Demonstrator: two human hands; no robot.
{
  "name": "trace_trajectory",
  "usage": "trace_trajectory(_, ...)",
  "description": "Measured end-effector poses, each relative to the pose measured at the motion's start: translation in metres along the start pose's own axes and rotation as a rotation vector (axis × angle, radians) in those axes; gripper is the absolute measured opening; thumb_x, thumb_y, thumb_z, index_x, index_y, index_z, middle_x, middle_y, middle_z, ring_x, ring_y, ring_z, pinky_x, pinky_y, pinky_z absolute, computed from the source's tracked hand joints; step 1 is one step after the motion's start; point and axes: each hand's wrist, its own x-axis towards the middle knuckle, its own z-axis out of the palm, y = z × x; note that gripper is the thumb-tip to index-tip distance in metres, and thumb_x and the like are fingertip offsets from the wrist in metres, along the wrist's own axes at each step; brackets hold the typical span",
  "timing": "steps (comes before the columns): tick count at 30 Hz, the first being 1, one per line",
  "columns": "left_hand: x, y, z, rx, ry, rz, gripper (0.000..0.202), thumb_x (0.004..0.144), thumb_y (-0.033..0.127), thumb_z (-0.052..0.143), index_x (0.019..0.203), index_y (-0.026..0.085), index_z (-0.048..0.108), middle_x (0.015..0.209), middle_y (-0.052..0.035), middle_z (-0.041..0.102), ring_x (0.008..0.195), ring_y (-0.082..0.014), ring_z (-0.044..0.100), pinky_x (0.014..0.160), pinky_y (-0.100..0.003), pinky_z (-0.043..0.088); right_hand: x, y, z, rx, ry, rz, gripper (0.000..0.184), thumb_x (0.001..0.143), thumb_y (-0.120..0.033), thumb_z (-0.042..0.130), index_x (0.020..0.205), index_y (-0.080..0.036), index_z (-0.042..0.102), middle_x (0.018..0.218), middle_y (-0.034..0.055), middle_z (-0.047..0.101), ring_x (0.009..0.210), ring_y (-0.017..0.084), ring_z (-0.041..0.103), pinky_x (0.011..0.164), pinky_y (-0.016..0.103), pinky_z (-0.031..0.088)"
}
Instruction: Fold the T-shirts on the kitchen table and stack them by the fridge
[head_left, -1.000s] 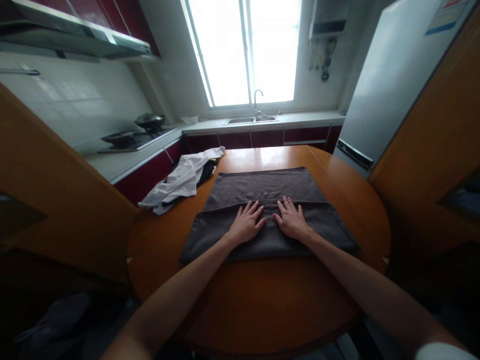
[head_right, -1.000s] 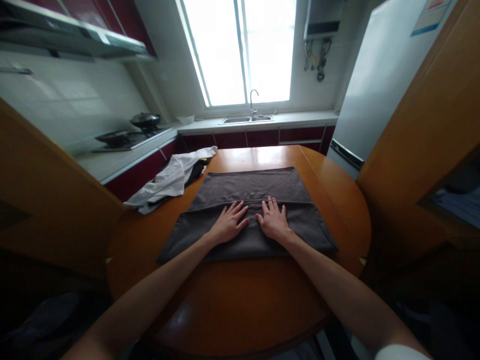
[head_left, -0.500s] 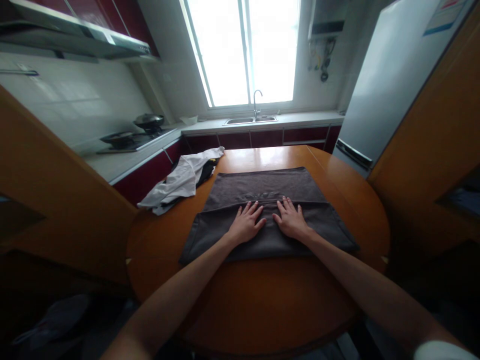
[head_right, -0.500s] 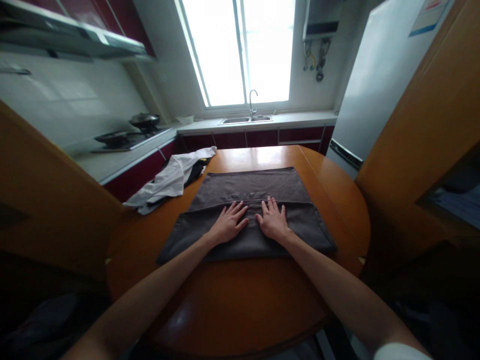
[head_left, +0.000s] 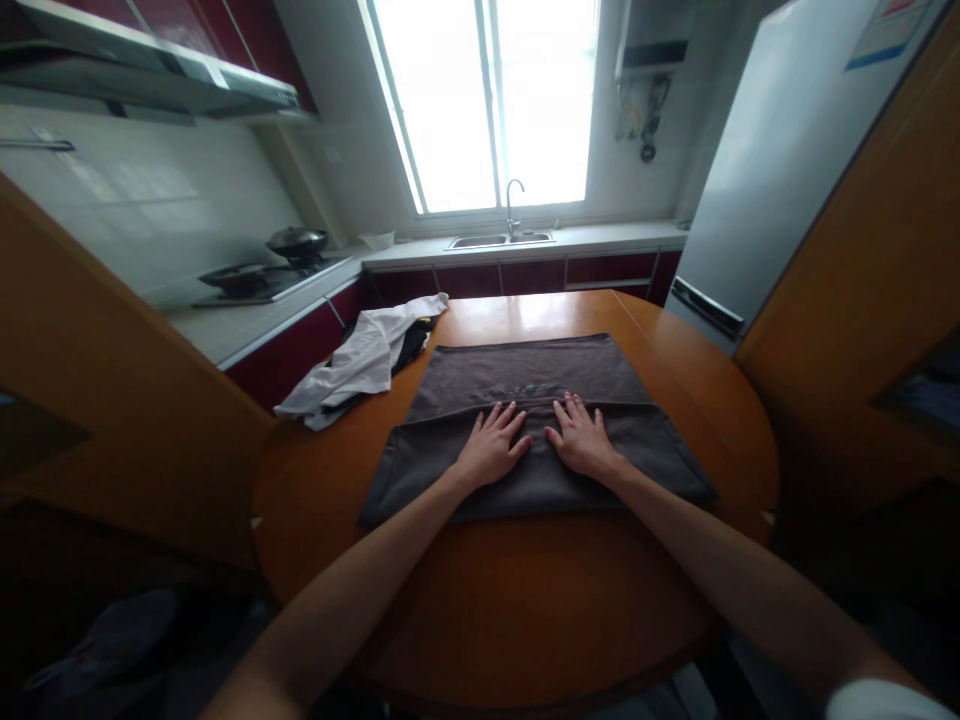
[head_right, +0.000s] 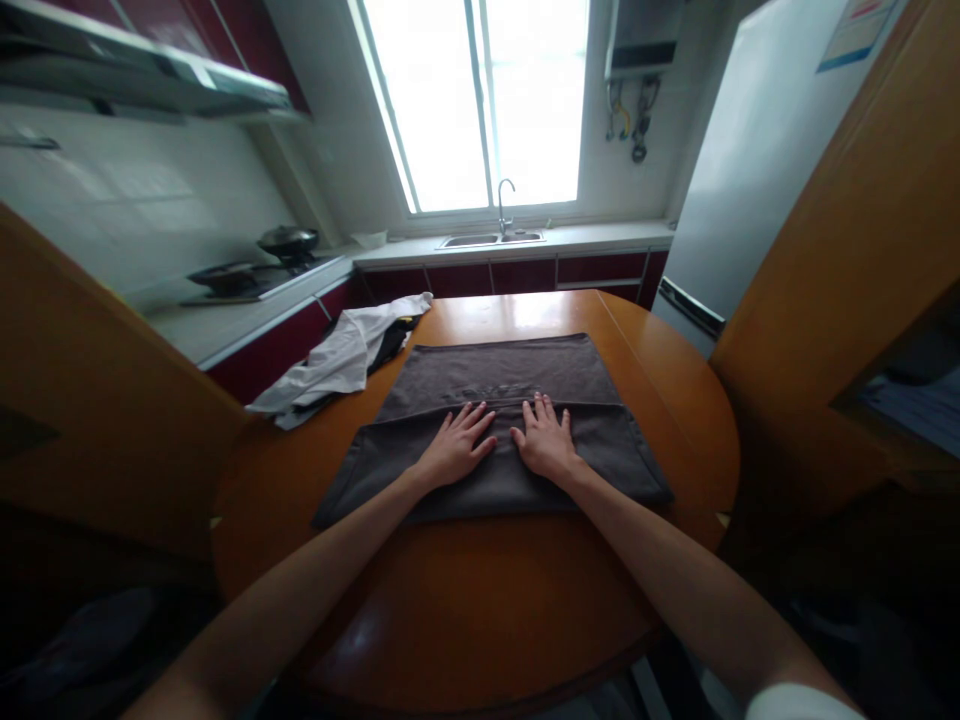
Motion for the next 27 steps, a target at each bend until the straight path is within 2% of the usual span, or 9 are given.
trace_trajectory(27,-0.0004,-0.0003,-0.0008,0.002,0.003,0.0,0.062,0.102,0.057,0.033,0.156,0.027,0.036,0.166,-0.002,0.022,0.155,-0.0283,0.013,0.123,-0.056,0.017,-0.0002,0.0006,0.0001,0.008,0.011,-0.01,0.068,0.102,-0.048,0.031,0.159,-0.013,0.025,0.168,0.013,0.009,0.155,0.027,0.005,0.12,0.06,0.012)
